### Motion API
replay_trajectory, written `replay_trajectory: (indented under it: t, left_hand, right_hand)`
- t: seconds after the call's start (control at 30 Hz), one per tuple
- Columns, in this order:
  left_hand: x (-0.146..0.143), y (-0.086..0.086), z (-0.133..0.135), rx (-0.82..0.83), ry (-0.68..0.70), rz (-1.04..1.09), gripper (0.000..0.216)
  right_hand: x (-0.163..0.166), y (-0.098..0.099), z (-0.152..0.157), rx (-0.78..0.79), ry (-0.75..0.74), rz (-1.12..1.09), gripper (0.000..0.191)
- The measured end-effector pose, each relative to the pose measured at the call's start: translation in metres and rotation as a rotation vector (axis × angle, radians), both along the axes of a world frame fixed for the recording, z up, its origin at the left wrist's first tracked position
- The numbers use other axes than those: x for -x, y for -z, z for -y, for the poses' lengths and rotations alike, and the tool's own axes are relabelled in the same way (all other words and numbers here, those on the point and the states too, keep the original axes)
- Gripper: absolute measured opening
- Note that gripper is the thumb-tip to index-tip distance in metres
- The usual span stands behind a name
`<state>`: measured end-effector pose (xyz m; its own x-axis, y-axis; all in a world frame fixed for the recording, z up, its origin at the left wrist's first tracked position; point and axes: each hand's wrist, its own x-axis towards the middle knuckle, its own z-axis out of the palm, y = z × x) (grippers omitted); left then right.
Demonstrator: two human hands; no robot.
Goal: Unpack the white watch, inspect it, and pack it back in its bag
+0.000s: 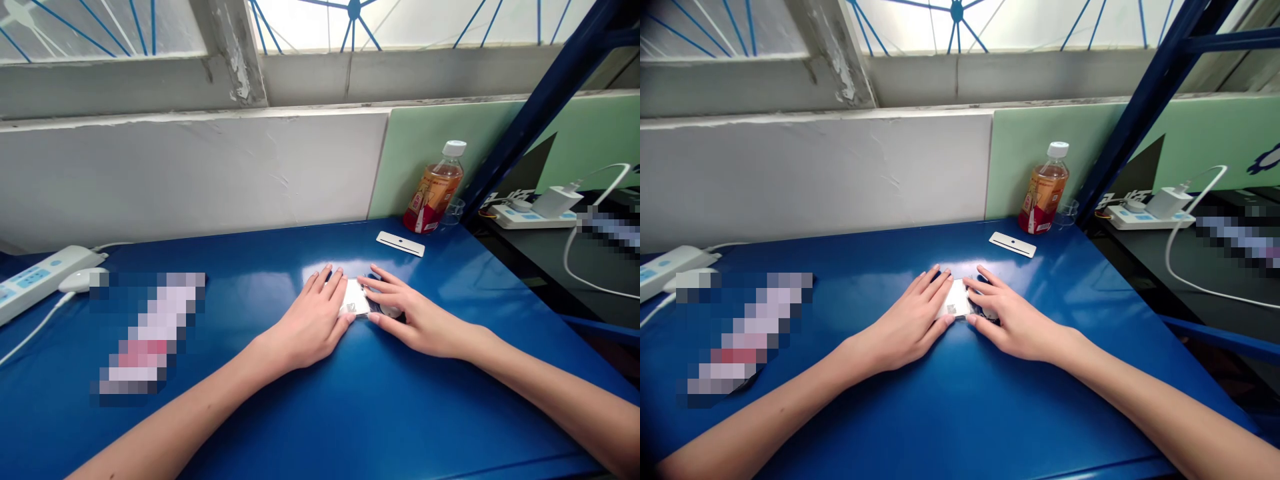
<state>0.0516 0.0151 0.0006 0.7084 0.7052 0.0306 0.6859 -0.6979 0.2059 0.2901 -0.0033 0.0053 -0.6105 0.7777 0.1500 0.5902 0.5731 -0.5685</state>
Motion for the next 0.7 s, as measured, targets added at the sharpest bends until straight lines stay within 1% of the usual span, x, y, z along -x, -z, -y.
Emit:
replay_trajectory:
  t: [0.17, 0.23, 0.3, 0.47, 0.6, 0.7]
  left_hand:
    - [0.0, 0.0, 0.0, -0.011, 0.005, 0.023, 0.062]
    - [-0.001, -0.001, 0.0, 0.0, 0.002, 0.018, 0.066]
    - [-0.001, -0.002, 0.0, 0.005, 0.0, 0.012, 0.067]
    - [0.0, -0.002, -0.001, 0.0, -0.005, 0.028, 0.063]
    - [0.001, -0.001, 0.0, 0.007, -0.004, 0.091, 0.059]
    - [0.002, -0.002, 0.001, 0.021, 0.039, 0.157, 0.057]
  right_hand:
    - [0.009, 0.007, 0.004, -0.262, -0.014, 0.032, 0.032]
    - [0.011, 0.006, 0.004, -0.323, -0.026, 0.066, 0.033]
    - [0.012, 0.005, 0.003, -0.334, -0.022, 0.072, 0.034]
    - [0.002, 0.006, -0.006, -0.261, 0.033, -0.001, 0.034]
    - [-0.006, 0.011, -0.016, -0.264, 0.102, -0.12, 0.037]
    - [-0.009, 0.011, -0.02, -0.272, 0.108, -0.207, 0.039]
